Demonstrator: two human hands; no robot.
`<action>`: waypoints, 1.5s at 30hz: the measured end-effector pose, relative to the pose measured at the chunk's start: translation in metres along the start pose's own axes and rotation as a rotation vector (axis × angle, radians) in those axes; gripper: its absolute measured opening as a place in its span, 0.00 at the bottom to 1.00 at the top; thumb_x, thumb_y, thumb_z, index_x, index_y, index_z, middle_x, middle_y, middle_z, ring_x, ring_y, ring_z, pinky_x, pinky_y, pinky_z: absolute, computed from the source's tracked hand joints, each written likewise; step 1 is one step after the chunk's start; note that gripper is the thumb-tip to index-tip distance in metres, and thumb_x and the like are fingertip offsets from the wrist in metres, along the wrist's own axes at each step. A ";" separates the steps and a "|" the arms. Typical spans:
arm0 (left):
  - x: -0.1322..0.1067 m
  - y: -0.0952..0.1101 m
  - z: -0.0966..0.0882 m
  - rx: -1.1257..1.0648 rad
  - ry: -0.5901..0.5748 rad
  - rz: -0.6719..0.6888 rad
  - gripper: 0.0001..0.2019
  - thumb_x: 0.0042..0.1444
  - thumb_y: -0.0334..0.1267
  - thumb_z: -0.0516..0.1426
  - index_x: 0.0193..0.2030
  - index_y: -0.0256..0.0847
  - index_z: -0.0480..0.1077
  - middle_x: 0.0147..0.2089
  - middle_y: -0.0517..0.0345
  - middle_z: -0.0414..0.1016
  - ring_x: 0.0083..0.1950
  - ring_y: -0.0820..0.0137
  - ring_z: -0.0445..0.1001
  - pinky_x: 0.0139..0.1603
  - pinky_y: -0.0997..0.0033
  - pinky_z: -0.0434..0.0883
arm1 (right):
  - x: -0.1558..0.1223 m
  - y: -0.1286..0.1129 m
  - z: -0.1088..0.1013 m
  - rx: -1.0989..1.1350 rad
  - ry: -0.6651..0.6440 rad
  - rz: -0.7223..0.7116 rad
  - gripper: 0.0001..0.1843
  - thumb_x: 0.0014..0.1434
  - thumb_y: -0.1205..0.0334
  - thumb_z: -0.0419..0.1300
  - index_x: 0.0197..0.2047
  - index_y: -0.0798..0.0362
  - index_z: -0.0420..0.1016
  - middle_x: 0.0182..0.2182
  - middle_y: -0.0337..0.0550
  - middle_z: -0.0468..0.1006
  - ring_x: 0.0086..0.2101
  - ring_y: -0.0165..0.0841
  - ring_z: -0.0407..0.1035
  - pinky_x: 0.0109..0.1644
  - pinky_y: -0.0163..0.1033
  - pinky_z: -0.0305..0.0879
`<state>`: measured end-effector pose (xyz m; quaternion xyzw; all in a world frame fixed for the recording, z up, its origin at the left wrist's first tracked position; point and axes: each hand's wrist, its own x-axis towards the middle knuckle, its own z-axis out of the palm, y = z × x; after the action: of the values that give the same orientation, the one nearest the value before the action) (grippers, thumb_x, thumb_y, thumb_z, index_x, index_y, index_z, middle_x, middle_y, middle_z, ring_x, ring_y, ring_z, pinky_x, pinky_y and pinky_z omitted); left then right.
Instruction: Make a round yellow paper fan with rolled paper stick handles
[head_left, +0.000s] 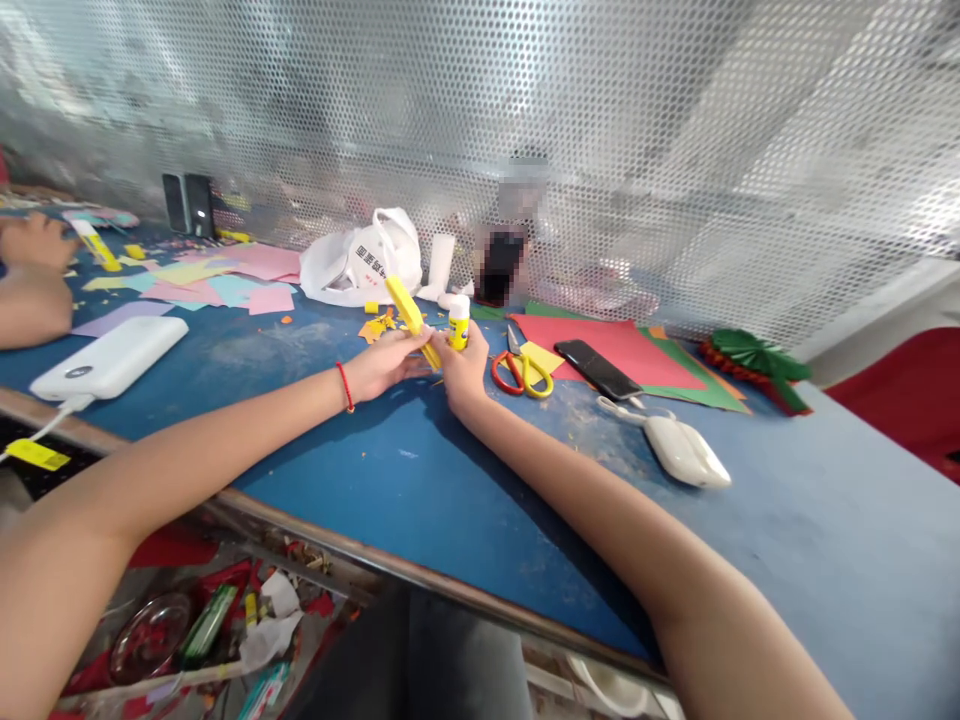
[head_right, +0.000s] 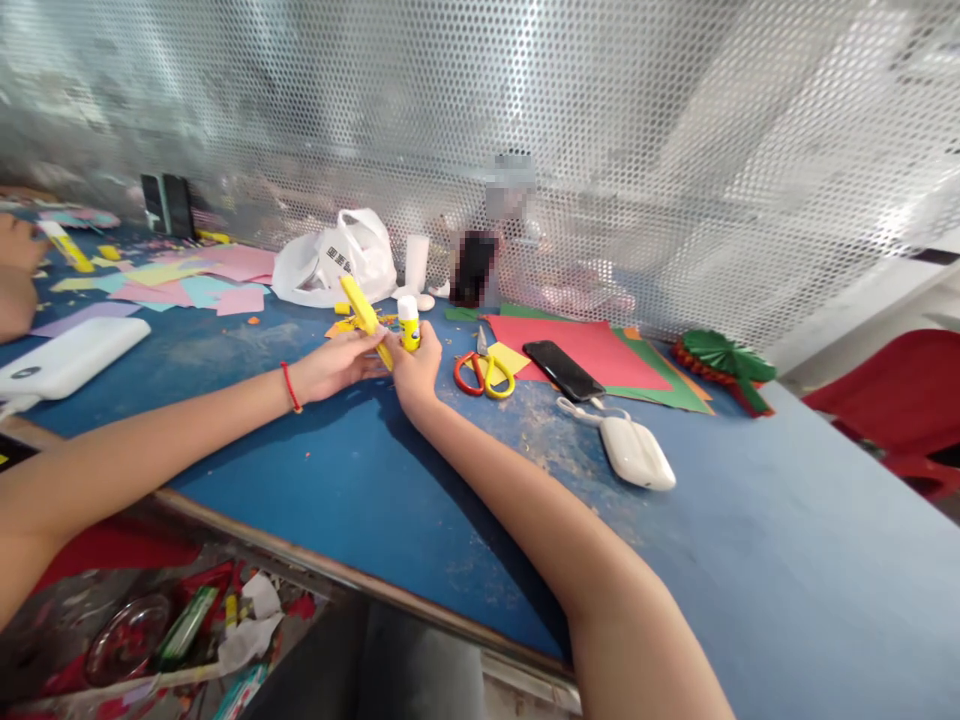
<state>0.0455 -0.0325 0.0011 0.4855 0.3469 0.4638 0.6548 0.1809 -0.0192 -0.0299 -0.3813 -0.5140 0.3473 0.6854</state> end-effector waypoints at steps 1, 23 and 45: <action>0.000 0.000 -0.001 0.015 0.007 -0.001 0.14 0.47 0.46 0.80 0.32 0.52 0.81 0.43 0.56 0.87 0.48 0.56 0.82 0.48 0.57 0.77 | 0.001 0.002 -0.001 -0.028 -0.006 -0.004 0.17 0.53 0.54 0.70 0.31 0.48 0.63 0.25 0.30 0.66 0.28 0.29 0.60 0.35 0.38 0.60; 0.006 0.008 -0.027 0.665 0.132 0.070 0.28 0.71 0.63 0.61 0.25 0.47 0.77 0.17 0.60 0.65 0.19 0.73 0.60 0.26 0.68 0.60 | 0.016 0.010 -0.009 -0.025 0.169 0.197 0.24 0.53 0.43 0.72 0.32 0.48 0.66 0.23 0.30 0.68 0.25 0.28 0.60 0.32 0.38 0.61; 0.009 0.012 -0.020 0.710 0.136 0.035 0.31 0.76 0.47 0.60 0.19 0.37 0.73 0.14 0.57 0.64 0.14 0.77 0.59 0.18 0.76 0.57 | 0.023 0.026 -0.016 -0.052 0.086 0.157 0.24 0.54 0.40 0.69 0.33 0.47 0.64 0.26 0.34 0.70 0.30 0.33 0.68 0.36 0.39 0.68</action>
<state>0.0267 -0.0165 0.0069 0.6566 0.5206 0.3569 0.4129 0.1992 0.0106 -0.0452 -0.4527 -0.4613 0.3699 0.6674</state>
